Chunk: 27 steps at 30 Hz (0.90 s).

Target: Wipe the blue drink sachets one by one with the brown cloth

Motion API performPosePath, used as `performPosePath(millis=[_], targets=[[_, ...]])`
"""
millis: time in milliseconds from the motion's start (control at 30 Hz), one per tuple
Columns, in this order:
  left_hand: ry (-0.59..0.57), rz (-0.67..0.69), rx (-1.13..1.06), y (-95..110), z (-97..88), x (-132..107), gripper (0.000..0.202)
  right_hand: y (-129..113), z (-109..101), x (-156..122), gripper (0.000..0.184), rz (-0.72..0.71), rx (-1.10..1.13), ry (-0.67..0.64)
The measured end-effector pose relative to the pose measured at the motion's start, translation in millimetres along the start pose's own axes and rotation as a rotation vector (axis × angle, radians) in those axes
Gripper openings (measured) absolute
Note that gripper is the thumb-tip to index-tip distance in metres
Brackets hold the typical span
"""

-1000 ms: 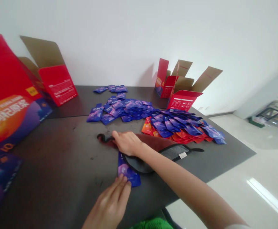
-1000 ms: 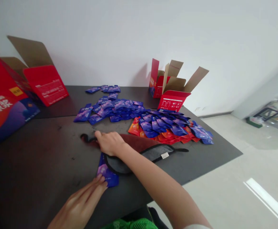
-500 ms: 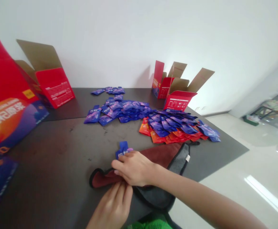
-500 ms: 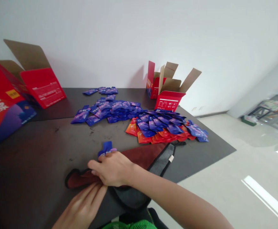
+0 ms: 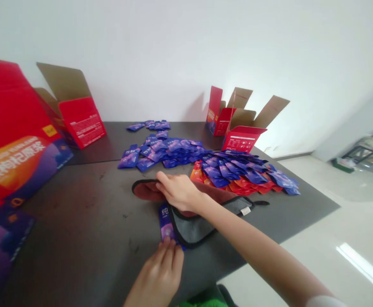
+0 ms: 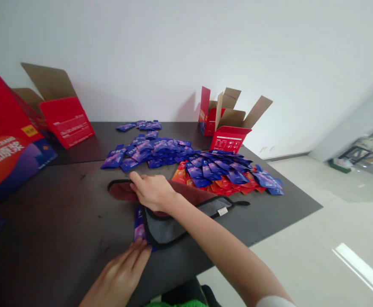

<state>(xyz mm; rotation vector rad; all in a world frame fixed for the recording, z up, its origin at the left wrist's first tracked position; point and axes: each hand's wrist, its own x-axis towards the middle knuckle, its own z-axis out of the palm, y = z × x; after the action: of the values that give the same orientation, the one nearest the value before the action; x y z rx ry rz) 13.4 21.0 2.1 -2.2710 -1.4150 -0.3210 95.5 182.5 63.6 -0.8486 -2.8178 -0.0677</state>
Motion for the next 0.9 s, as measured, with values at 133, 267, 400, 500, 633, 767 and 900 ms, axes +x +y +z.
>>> performPosePath(millis=[133, 267, 400, 500, 633, 767, 900], targets=[[-0.045, -0.023, -0.015, 2, -0.4, -2, 0.049, -18, -27, -50, 0.017, -0.131, 0.078, 0.048], [-0.036, -0.029, 0.001, 1, 1.2, -4, 0.046, -28, -1, -69, 0.012, -0.249, 0.025, -0.074], [0.096, 0.069, 0.024, -4, 7.5, -5, 0.043, -22, 29, -44, 0.018, -0.279, -0.028, -0.108], [0.157, 0.124, 0.02, -8, 10.7, -4, 0.042, -9, 37, -13, 0.02, -0.237, -0.048, -0.106], [0.135, 0.062, -0.063, -9, 10.1, -3, 0.044, 6, 33, 17, 0.016, -0.075, -0.056, -0.095], [0.088, 0.045, -0.065, -7, 8.3, -4, 0.047, -5, 4, -1, 0.02, -0.069, -0.024, -0.017], [0.0, 0.035, -0.025, -5, 6.0, -4, 0.048, -28, -9, -44, 0.016, -0.231, 0.036, -0.013]])
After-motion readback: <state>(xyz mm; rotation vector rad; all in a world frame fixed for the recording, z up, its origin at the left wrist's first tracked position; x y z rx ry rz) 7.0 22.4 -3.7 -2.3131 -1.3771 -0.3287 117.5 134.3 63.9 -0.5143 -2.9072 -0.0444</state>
